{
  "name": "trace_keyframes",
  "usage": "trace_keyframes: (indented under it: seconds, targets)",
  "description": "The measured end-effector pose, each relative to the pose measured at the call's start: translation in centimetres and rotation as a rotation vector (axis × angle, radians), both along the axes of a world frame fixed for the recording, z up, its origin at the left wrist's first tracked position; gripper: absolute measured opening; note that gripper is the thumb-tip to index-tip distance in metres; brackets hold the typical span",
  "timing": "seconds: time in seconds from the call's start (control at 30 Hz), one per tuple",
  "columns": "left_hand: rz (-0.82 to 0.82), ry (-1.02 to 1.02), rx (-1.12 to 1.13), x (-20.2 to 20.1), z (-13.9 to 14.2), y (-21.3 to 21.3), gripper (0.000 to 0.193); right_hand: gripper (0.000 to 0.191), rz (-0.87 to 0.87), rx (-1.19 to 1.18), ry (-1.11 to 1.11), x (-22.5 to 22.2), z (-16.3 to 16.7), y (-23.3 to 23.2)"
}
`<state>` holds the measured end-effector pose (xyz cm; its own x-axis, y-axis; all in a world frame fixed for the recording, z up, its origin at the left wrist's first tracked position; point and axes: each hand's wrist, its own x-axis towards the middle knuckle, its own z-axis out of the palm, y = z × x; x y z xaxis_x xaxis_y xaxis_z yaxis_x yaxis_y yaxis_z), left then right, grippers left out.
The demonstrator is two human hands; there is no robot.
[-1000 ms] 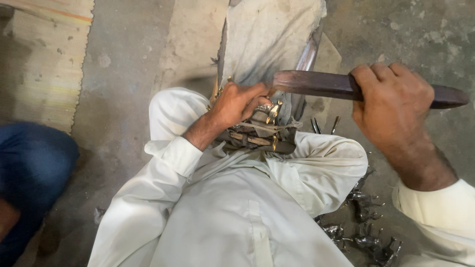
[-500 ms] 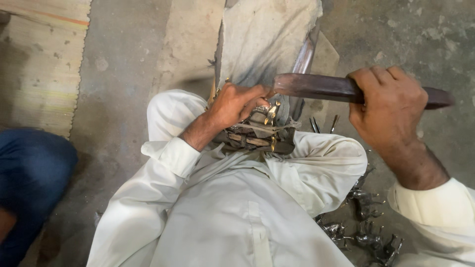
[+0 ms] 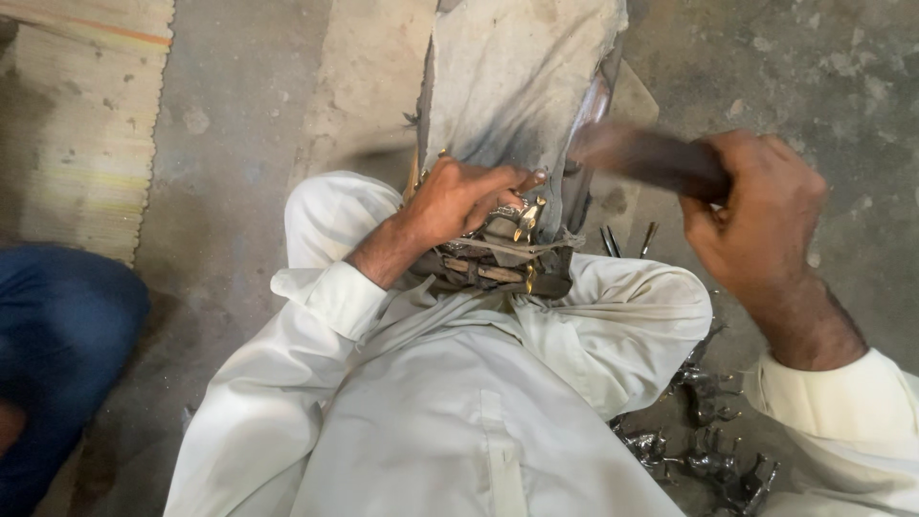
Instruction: The person sits cross-legged on the floor with a wooden board on their lap holding a silver metal animal figurine. They hold a small punch against the figurine's surface and strike it with a wooden mallet, repositioning the figurine and punch repeatedly to work details across the piece, with more finished figurines lying on the floor beside them.
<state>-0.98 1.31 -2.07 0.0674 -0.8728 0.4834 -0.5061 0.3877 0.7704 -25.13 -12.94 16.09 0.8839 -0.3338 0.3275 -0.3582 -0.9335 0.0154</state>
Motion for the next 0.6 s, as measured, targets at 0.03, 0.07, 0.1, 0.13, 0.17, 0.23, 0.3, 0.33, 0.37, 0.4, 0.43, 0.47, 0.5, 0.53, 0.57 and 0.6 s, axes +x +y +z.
trace_keyframes:
  seconds: [0.03, 0.07, 0.1, 0.13, 0.17, 0.23, 0.3, 0.33, 0.37, 0.4, 0.43, 0.47, 0.5, 0.53, 0.57, 0.6]
  targets:
    - [-0.017, 0.018, 0.043, 0.0, 0.0, 0.0, 0.046, 0.029, -0.009, -0.015, 0.007, 0.0, 0.0, 0.0]
    - [-0.035, 0.031, 0.084, 0.1, 0.0, 0.0, 0.047, 0.03, -0.019, -0.032, 0.009, 0.0, -0.1, 0.1]
    - [-0.028, 0.019, 0.04, 0.1, 0.0, 0.0, 0.046, 0.03, -0.013, -0.039, 0.007, -0.1, -0.2, 0.0]
    - [-0.028, 0.01, -0.003, 0.2, 0.1, 0.0, 0.046, 0.029, -0.015, -0.044, 0.007, -0.1, -0.3, 0.1]
    - [-0.029, 0.008, -0.045, 0.1, 0.1, 0.0, 0.045, 0.029, -0.017, -0.05, 0.015, -0.3, -0.4, 0.1]
    - [-0.042, 0.017, -0.013, 0.1, 0.2, 0.0, 0.046, 0.026, -0.036, 0.033, -0.042, -0.7, -0.5, 0.0]
    - [-0.044, 0.023, 0.002, 0.1, 0.3, 0.1, 0.045, 0.024, -0.05, 0.016, -0.013, -1.0, -0.8, 0.0]
    - [-0.048, 0.022, -0.004, 0.2, 0.3, 0.1, 0.044, 0.024, -0.062, -0.049, 0.042, -1.0, -1.0, 0.0]
    - [-0.058, 0.025, -0.01, 0.2, 0.4, 0.1, 0.043, 0.023, -0.08, -0.113, 0.101, -1.2, -1.1, 0.1]
    - [-0.065, 0.025, -0.023, 0.1, 0.5, 0.1, 0.044, 0.022, -0.085, -0.003, 0.021, -1.4, -1.1, 0.0]
    - [-0.063, 0.025, -0.033, 0.1, 0.6, 0.1, 0.045, 0.021, -0.082, 0.11, -0.058, -1.4, -1.1, 0.0]
    - [-0.057, 0.027, -0.039, 0.1, 0.6, 0.1, 0.046, 0.021, -0.067, 0.099, -0.061, -1.4, -1.2, -0.1]
    - [-0.049, 0.022, -0.009, 0.1, 0.7, 0.1, 0.045, 0.022, -0.053, 0.088, -0.063, -1.5, -1.2, -0.1]
    - [-0.045, 0.012, 0.017, 0.1, 0.8, 0.1, 0.044, 0.024, -0.035, -0.055, 0.003, -1.5, -1.2, 0.0]
    - [-0.048, 0.004, 0.043, 0.1, 0.9, 0.1, 0.043, 0.026, -0.026, -0.197, 0.07, -1.6, -1.2, 0.0]
    - [-0.067, 0.021, -0.008, 0.1, 1.0, 0.1, 0.043, 0.023, -0.053, -0.06, 0.008, -1.8, -1.1, 0.0]
